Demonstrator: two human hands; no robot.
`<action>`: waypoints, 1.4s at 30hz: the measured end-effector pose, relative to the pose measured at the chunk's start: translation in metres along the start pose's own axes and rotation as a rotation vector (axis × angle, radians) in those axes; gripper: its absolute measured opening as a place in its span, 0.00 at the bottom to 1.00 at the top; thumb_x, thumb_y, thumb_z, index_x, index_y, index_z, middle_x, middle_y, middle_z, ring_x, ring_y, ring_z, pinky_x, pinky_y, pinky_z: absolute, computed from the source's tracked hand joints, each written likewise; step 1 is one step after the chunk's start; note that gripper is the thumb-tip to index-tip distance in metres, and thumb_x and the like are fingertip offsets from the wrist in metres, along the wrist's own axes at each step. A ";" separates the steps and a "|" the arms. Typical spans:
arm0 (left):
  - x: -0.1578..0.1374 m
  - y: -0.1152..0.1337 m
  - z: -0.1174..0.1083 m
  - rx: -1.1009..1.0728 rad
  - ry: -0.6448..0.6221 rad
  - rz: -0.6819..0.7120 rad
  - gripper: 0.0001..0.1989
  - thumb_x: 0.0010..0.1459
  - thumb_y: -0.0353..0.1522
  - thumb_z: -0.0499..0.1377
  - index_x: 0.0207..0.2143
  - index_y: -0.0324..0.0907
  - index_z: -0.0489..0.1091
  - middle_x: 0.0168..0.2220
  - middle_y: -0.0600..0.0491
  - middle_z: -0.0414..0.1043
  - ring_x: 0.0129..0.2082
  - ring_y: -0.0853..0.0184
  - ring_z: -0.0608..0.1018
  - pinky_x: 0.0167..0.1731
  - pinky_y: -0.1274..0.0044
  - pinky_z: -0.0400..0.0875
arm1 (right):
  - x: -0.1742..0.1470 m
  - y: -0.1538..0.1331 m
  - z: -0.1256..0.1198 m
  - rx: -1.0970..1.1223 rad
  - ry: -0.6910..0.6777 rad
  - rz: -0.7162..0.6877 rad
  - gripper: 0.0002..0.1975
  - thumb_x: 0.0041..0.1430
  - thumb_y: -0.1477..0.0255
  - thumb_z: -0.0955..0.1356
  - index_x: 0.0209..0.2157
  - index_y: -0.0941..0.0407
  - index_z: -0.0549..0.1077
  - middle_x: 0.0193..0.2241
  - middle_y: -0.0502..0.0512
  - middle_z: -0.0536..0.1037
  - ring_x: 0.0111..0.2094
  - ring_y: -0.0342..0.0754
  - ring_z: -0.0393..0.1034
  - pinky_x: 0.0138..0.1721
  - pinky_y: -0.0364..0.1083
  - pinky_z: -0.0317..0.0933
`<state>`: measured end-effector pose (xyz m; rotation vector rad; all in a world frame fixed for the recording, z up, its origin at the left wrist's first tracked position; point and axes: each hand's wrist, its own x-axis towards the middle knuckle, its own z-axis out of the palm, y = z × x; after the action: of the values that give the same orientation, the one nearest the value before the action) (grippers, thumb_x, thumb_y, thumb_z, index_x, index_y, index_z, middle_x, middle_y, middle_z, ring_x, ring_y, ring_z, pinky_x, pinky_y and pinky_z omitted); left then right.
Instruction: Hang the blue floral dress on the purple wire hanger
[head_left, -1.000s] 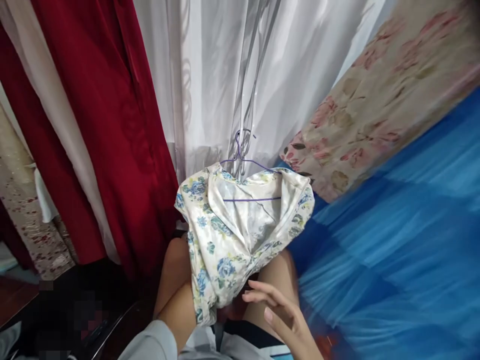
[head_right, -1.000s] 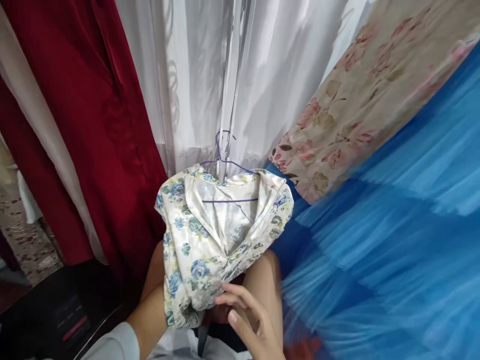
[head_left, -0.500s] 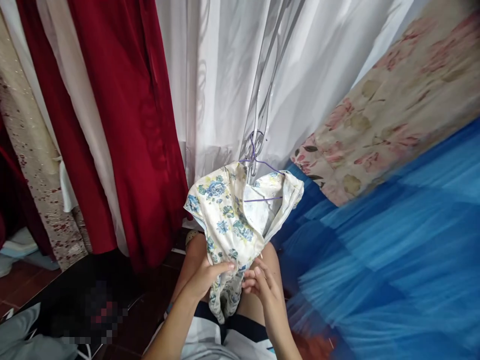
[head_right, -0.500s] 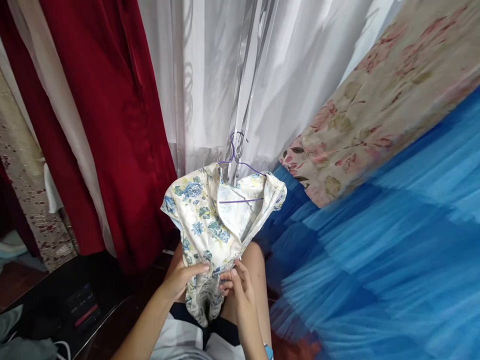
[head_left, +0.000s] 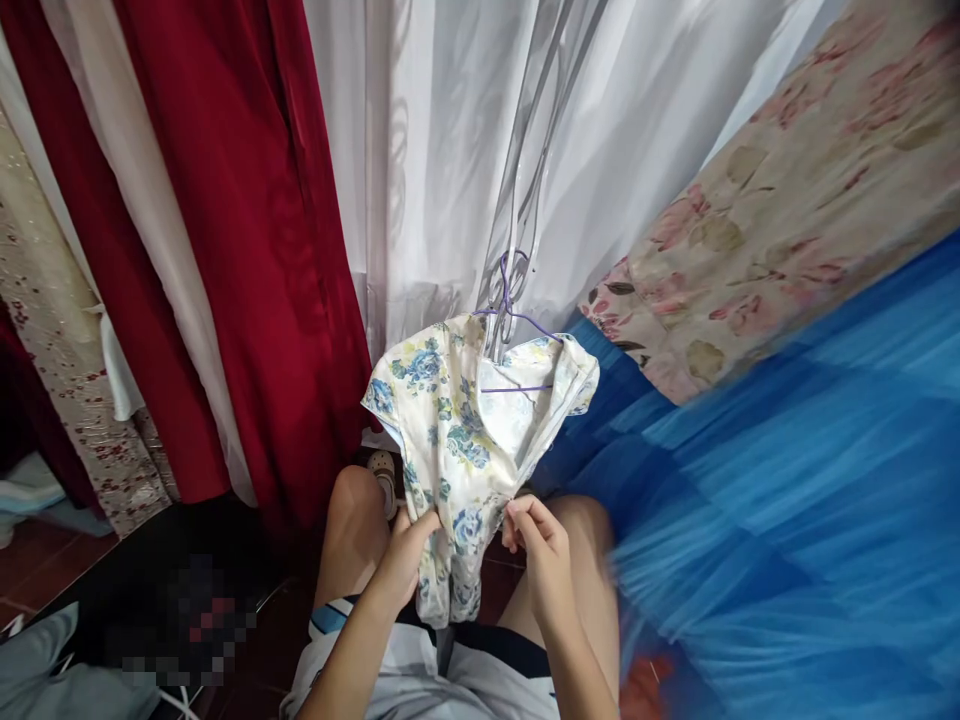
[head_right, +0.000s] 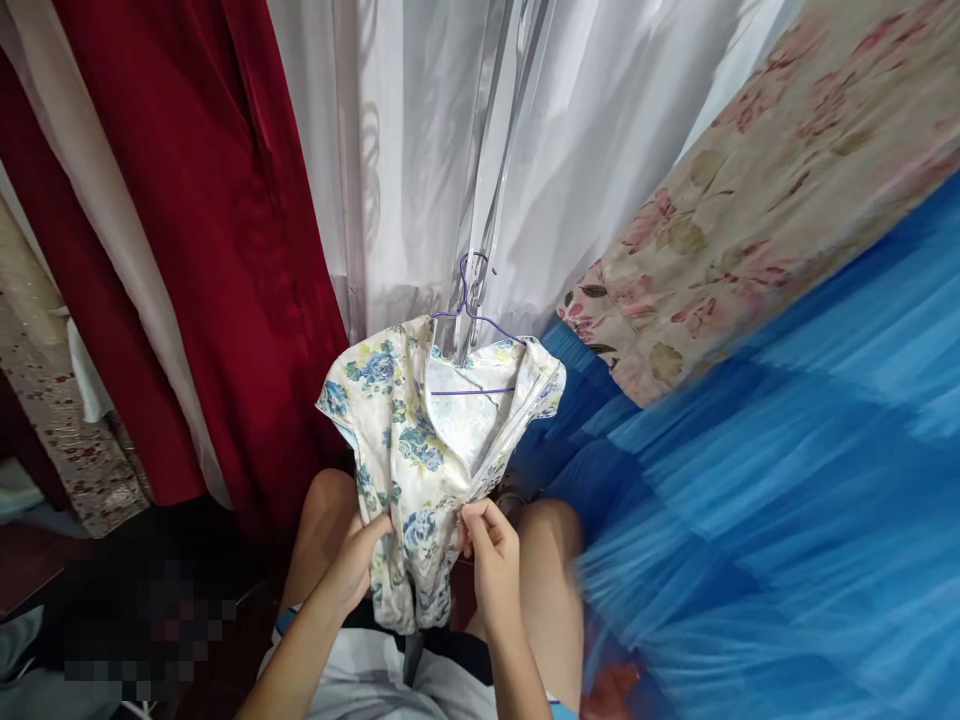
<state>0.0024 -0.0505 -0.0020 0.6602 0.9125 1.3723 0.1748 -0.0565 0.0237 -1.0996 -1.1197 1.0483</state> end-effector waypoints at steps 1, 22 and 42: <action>0.004 0.001 -0.005 0.055 0.035 0.091 0.23 0.49 0.30 0.64 0.50 0.44 0.69 0.49 0.47 0.75 0.53 0.54 0.75 0.52 0.67 0.69 | -0.002 0.000 -0.003 -0.004 0.018 0.003 0.16 0.60 0.62 0.68 0.22 0.54 0.67 0.18 0.47 0.64 0.21 0.44 0.55 0.25 0.44 0.49; -0.002 -0.011 0.017 0.806 -0.352 0.515 0.05 0.57 0.24 0.56 0.30 0.42 0.67 0.32 0.53 0.71 0.35 0.65 0.74 0.37 0.77 0.65 | 0.048 -0.054 0.019 0.204 -0.184 0.049 0.14 0.54 0.64 0.71 0.21 0.57 0.70 0.09 0.43 0.58 0.15 0.38 0.46 0.21 0.44 0.39; 0.086 0.136 0.083 0.830 -0.306 1.014 0.19 0.66 0.32 0.53 0.59 0.46 0.64 0.33 0.54 0.74 0.33 0.69 0.76 0.39 0.77 0.70 | 0.131 -0.124 0.052 0.059 -0.083 -0.385 0.12 0.59 0.63 0.69 0.26 0.55 0.66 0.10 0.41 0.61 0.13 0.38 0.50 0.18 0.41 0.43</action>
<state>-0.0020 0.0596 0.1416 2.1183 0.9075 1.6341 0.1504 0.0599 0.1687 -0.7593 -1.2969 0.8213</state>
